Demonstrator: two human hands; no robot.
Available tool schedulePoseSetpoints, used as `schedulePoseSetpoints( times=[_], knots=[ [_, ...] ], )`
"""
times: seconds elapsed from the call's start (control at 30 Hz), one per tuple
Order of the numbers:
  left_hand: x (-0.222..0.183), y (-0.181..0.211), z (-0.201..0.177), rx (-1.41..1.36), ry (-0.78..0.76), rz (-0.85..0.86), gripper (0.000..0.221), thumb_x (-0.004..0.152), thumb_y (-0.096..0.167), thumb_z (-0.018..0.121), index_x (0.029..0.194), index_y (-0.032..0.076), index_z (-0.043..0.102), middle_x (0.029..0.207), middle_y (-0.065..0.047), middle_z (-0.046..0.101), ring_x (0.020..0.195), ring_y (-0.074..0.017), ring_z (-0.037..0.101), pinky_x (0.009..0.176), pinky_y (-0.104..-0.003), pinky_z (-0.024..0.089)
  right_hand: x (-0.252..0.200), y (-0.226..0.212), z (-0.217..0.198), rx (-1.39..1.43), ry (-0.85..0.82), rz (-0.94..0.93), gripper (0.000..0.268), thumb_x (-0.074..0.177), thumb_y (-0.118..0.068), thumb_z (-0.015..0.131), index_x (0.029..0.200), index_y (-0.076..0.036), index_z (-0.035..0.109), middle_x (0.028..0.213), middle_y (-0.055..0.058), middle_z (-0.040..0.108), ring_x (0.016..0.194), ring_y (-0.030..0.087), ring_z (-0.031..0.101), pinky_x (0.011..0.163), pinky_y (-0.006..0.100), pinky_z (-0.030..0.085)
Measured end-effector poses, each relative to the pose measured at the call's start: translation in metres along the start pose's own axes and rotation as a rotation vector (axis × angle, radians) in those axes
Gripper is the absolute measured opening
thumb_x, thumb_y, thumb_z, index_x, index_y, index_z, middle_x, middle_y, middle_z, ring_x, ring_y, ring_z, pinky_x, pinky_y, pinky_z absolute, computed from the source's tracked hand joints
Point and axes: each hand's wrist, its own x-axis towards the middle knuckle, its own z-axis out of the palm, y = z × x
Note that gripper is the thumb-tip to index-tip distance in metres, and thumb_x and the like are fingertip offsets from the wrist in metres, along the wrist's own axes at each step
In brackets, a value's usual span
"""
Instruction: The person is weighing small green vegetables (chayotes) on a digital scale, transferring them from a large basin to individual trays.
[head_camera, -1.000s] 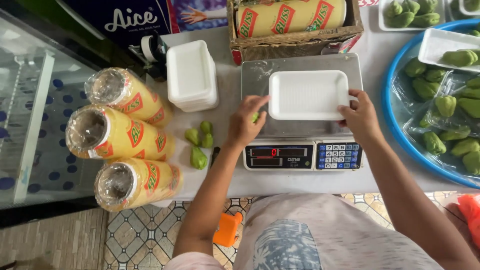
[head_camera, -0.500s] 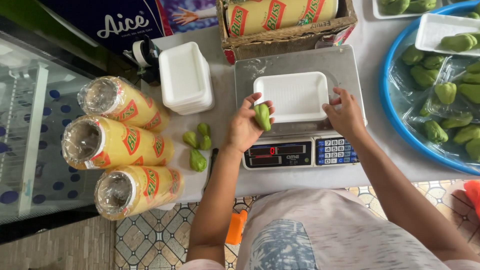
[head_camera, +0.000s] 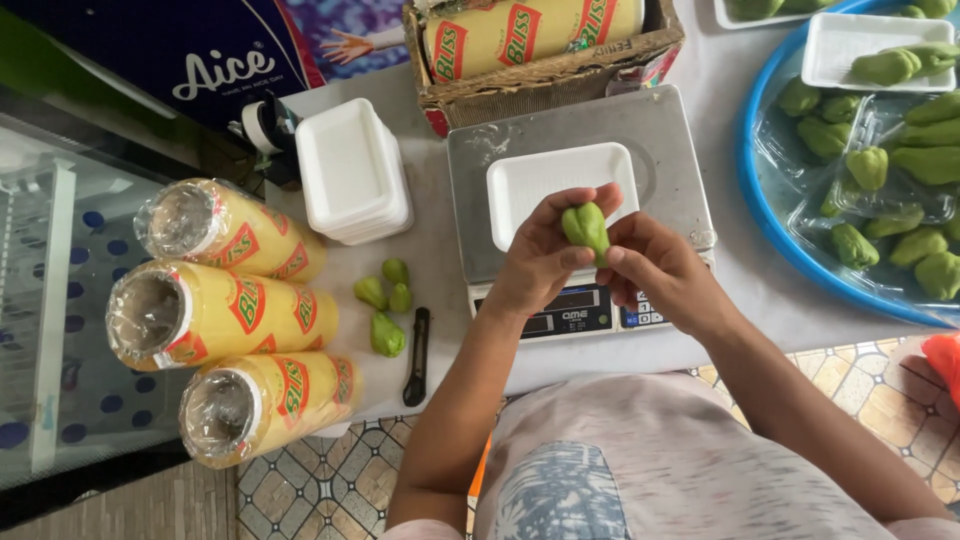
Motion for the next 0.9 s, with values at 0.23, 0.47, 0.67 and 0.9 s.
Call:
schedulePoseSetpoints(
  times=[0.23,0.47,0.67,0.9],
  knots=[
    [0.010,-0.006,0.014,0.028,-0.101,0.037,0.063,0.087,-0.022,0.068,0.144,-0.003,0.046,0.148,-0.029,0.054,0.120,-0.0387,0.069,0.074,-0.045,0.066,-0.009,-0.001,0.003,0.122,0.044,-0.076,0.021,0.102,-0.014,0.058,0.107,0.007,0.056,0.070,0.019,0.060,0.046,0.020,0.059,0.039,0.029,0.047],
    [0.015,0.008,0.047,0.307,-0.141,0.078,0.067,0.083,-0.017,0.077,0.144,-0.006,0.051,0.147,-0.019,0.059,0.123,-0.0294,0.064,0.102,-0.042,0.054,-0.011,0.011,-0.003,0.167,0.115,-0.158,0.035,0.113,-0.029,0.038,0.098,-0.003,0.056,0.062,0.019,0.062,0.040,0.018,0.057,0.035,0.025,0.042],
    [0.018,0.020,0.070,0.669,-0.165,0.103,0.072,0.086,-0.005,0.081,0.151,0.003,0.052,0.117,-0.011,0.075,0.107,-0.0169,0.072,0.122,-0.042,0.041,-0.020,-0.009,0.006,-0.049,0.126,-0.244,0.046,0.108,-0.039,0.041,0.111,0.003,0.059,0.064,0.015,0.062,0.044,0.019,0.061,0.036,0.028,0.047],
    [0.014,-0.004,0.071,0.698,-0.019,0.073,0.076,0.074,0.003,0.093,0.142,0.004,0.061,0.140,-0.011,0.066,0.128,-0.0173,0.065,0.120,-0.039,0.044,-0.022,0.005,-0.001,0.017,0.326,-0.197,0.045,0.116,-0.022,0.030,0.092,0.001,0.060,0.048,0.010,0.051,0.032,0.016,0.049,0.029,0.024,0.038]
  ],
)
